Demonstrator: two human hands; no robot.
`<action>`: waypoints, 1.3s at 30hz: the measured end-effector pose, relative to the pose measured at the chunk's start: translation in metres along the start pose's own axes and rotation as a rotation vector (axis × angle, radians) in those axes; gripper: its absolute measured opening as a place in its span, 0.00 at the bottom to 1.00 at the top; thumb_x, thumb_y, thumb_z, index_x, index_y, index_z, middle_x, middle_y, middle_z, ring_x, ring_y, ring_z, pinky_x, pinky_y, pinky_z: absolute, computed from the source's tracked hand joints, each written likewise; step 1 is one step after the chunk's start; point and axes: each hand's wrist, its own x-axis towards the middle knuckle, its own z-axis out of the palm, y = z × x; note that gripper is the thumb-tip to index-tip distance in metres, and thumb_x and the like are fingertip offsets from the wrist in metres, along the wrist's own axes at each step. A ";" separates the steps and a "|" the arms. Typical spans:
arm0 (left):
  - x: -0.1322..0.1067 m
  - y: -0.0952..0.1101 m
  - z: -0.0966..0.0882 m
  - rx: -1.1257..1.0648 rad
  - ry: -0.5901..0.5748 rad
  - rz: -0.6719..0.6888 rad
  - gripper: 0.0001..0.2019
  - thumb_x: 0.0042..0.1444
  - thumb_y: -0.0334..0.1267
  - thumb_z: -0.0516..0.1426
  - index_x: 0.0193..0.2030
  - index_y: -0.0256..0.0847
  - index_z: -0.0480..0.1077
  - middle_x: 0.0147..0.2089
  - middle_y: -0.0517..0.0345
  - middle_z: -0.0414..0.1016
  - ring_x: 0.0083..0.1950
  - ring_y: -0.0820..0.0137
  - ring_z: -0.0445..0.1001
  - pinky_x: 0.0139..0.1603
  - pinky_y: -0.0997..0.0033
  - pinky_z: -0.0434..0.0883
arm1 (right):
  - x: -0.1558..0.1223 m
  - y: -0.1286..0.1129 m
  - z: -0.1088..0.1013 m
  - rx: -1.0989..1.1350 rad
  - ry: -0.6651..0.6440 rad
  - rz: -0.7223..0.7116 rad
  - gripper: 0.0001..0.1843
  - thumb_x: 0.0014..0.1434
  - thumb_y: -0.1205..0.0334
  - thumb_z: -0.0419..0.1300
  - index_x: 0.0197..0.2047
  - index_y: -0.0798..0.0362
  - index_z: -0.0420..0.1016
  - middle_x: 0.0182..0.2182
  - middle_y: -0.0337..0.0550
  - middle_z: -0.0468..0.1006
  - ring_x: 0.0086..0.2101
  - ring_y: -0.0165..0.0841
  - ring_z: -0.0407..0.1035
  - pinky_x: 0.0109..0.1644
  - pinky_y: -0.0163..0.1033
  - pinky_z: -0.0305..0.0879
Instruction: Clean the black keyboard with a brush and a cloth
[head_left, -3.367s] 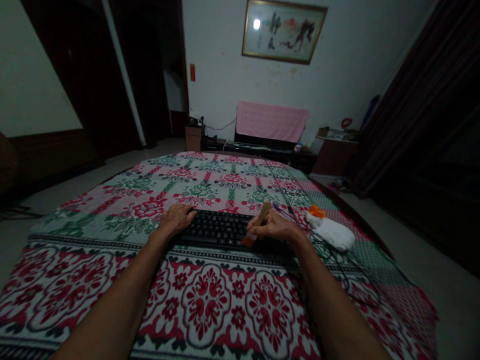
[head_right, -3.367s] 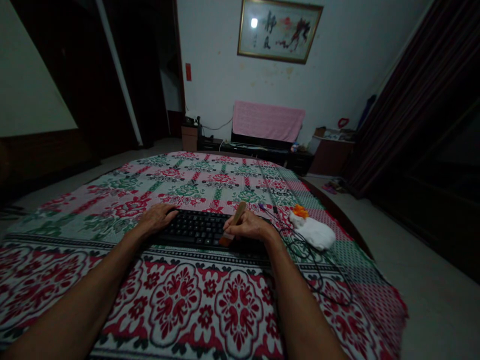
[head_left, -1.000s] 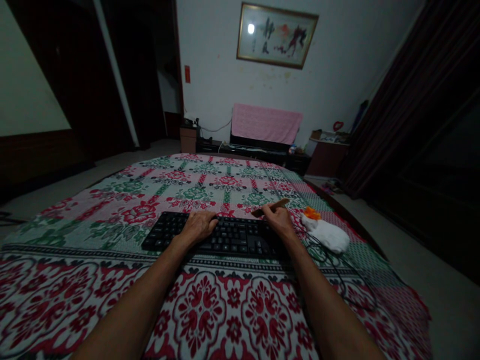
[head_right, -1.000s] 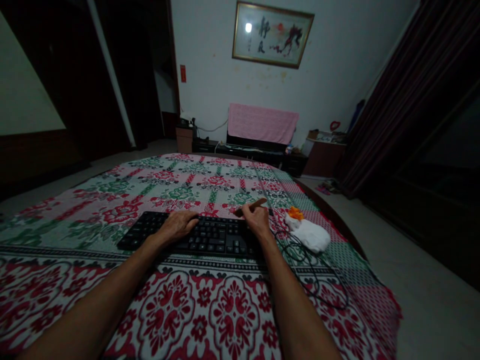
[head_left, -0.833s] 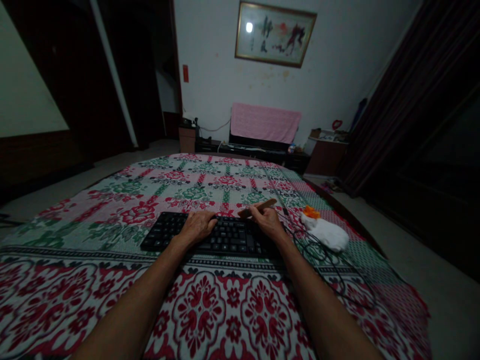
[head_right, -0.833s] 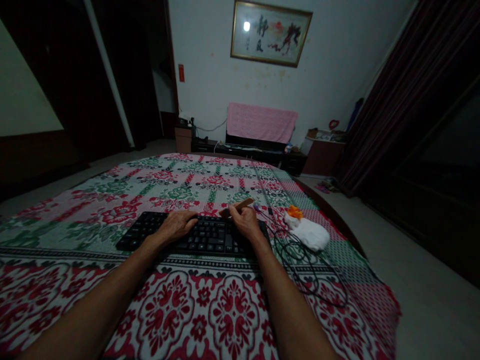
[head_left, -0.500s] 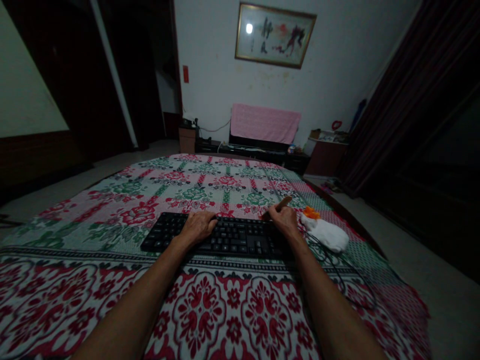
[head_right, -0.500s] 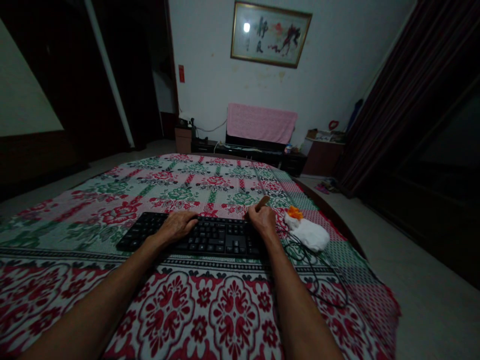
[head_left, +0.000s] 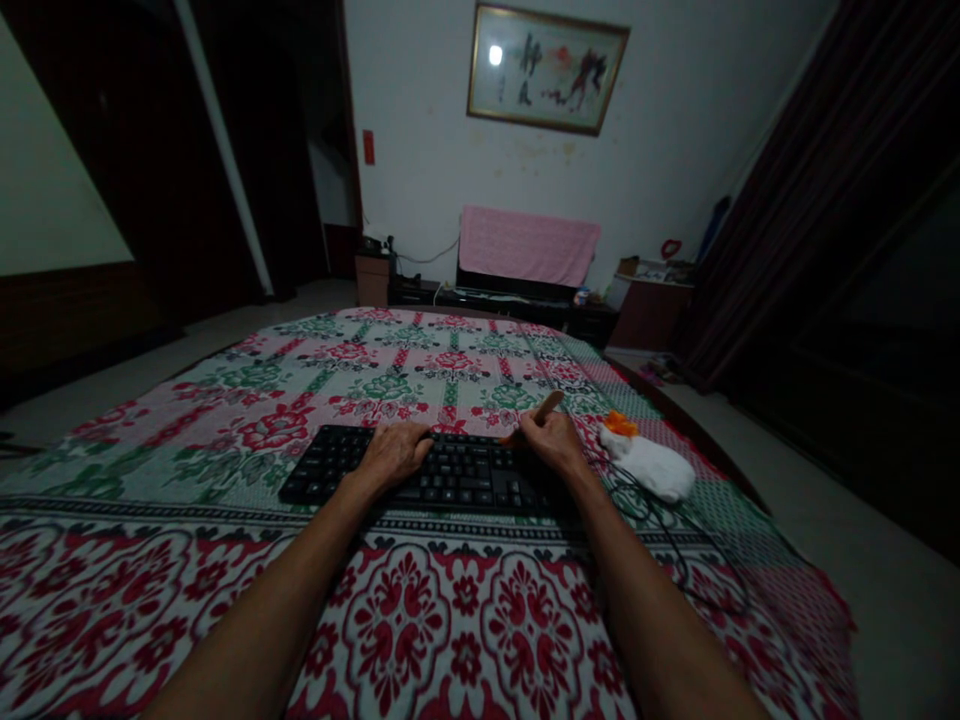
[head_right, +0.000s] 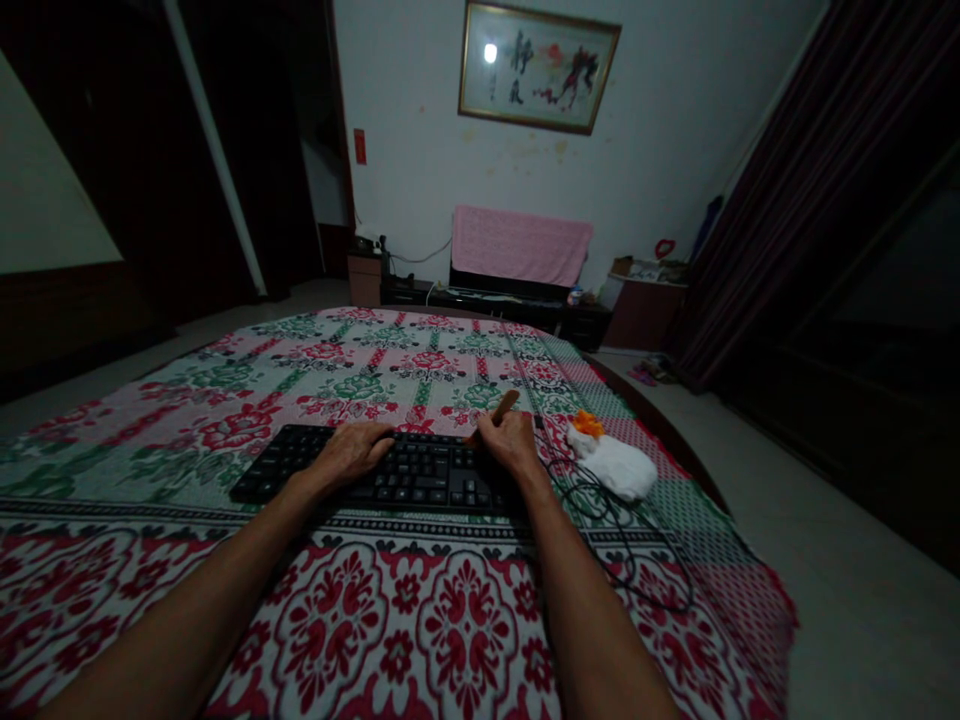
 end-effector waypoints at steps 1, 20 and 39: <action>0.000 0.000 0.000 -0.006 0.002 -0.002 0.17 0.59 0.44 0.45 0.48 0.43 0.69 0.50 0.51 0.73 0.53 0.63 0.68 0.56 0.60 0.58 | 0.001 0.001 -0.005 -0.037 0.032 0.027 0.18 0.50 0.54 0.51 0.19 0.57 0.72 0.17 0.44 0.71 0.23 0.34 0.67 0.25 0.34 0.56; -0.001 0.001 -0.003 0.000 -0.009 0.002 0.17 0.60 0.43 0.45 0.49 0.44 0.68 0.52 0.51 0.72 0.55 0.63 0.67 0.57 0.60 0.57 | 0.001 0.001 -0.002 -0.052 0.049 0.036 0.19 0.50 0.53 0.51 0.20 0.57 0.72 0.18 0.46 0.73 0.24 0.34 0.68 0.27 0.33 0.57; -0.001 0.002 -0.003 0.013 -0.006 0.003 0.16 0.59 0.43 0.45 0.47 0.43 0.69 0.50 0.50 0.73 0.51 0.62 0.69 0.53 0.61 0.59 | 0.002 0.002 -0.010 -0.042 0.057 0.066 0.16 0.50 0.56 0.51 0.19 0.57 0.71 0.18 0.44 0.71 0.24 0.34 0.67 0.26 0.34 0.56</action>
